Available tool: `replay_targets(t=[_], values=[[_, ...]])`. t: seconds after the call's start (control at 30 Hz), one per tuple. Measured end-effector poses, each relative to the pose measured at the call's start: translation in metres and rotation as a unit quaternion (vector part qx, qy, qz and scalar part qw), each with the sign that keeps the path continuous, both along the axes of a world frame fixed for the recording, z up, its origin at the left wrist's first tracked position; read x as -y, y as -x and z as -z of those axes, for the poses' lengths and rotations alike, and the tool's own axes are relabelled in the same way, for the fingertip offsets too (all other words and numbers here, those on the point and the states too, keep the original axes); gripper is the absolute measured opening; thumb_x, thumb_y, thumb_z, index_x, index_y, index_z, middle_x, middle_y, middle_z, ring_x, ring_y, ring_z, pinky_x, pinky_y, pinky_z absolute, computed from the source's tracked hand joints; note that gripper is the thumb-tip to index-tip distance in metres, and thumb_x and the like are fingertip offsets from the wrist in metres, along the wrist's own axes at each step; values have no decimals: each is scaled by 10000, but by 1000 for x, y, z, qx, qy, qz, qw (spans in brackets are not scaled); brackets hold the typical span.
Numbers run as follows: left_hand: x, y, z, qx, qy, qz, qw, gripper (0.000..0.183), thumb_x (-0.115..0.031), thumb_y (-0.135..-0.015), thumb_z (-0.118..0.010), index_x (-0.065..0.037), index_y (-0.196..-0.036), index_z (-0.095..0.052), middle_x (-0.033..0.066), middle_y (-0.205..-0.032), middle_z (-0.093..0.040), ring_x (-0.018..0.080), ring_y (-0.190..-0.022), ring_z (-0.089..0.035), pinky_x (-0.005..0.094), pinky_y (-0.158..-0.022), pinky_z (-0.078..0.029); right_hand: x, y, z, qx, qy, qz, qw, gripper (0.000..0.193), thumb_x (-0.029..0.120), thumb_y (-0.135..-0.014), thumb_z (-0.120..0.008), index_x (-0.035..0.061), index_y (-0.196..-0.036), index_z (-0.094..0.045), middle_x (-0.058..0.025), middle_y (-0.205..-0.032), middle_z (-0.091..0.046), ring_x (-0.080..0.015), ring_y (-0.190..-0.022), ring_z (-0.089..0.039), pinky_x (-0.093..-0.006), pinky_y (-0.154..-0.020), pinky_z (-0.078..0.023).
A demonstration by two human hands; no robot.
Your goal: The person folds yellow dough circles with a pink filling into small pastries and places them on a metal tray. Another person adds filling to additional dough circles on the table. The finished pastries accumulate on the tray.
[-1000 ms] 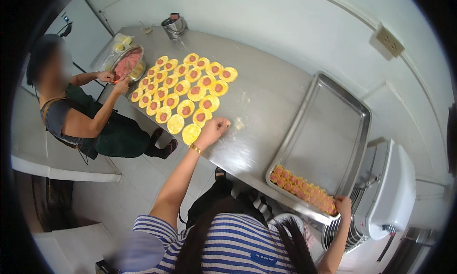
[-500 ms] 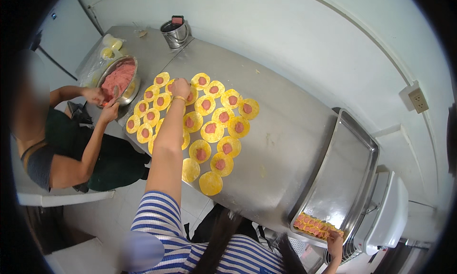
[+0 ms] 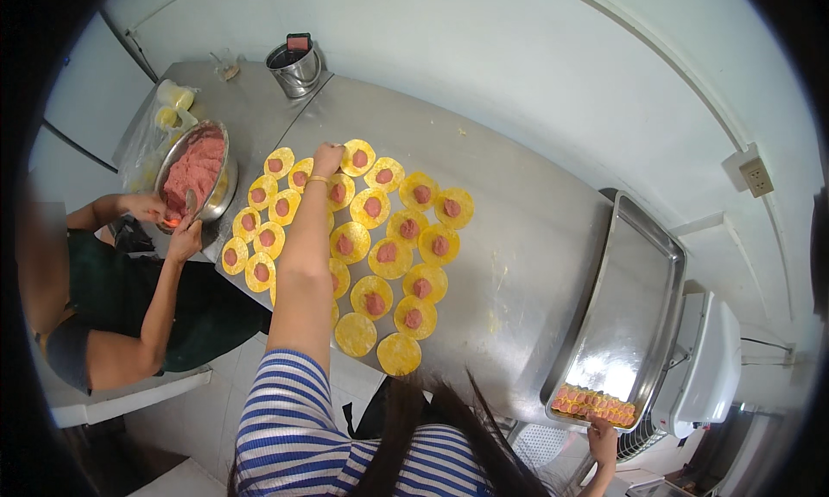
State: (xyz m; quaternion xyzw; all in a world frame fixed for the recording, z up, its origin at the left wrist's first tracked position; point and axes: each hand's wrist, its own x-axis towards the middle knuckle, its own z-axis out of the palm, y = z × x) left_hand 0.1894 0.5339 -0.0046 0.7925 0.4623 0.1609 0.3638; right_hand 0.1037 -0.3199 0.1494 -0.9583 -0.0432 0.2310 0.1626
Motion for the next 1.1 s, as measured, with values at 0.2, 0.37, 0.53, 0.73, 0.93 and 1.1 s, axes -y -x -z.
replay_targets(t=[0.2,0.37,0.53,0.73,0.93,1.1], values=[[-2,-6,15,195,237,-96,947,330,-187,-862,-490,36,-1095,-558,147,-1007,-597,264,-890,-613,406,-727,-526,-21,-13,-3,30,-31,-22,999,299,2,-775,-594,-19,-1066,-658,-201,-1007,-657,-317,-896,-649,-365,-777,-512],[38,0,-10,269,356,-35,894,251,-146,-924,-443,-12,-1109,-546,102,-1028,-576,188,-871,-602,359,-697,-535,-68,-33,-11,64,-122,-39,990,221,8,-837,-572,-33,-1040,-650,-189,-1029,-653,-299,-934,-650,-339,-814,-514],[156,2,-65,287,492,111,815,233,-142,-972,-424,-28,-1135,-545,54,-1005,-587,112,-850,-590,271,-664,-530,-169,-55,7,2,-382,18,924,289,40,-897,-562,14,-1177,-631,-88,-1107,-651,-142,-1017,-589,-264,-888,-460],[364,46,-80,233,605,237,723,261,-145,-978,-424,16,-1145,-545,32,-981,-596,110,-777,-588,230,-652,-506,-259,-52,46,-226,-624,228,712,262,130,-947,-544,-9,-1164,-595,-93,-1120,-631,-177,-1014,-608,-316,-861,-506],[468,91,-45,106,482,263,829,245,-154,-971,-450,7,-1105,-579,54,-1041,-600,117,-906,-591,248,-749,-491,-223,-23,101,-175,-616,305,705,96,81,-914,-586,20,-960,-643,-32,-883,-653,-113,-763,-627,-244,-707,-528],[489,108,-30,-27,199,359,911,263,-112,-947,-438,32,-1108,-587,108,-1079,-628,170,-911,-615,299,-752,-491,-208,-10,141,-130,-559,322,753,123,47,-901,-578,-32,-965,-646,-64,-889,-655,-142,-766,-638,-264,-727,-542]])
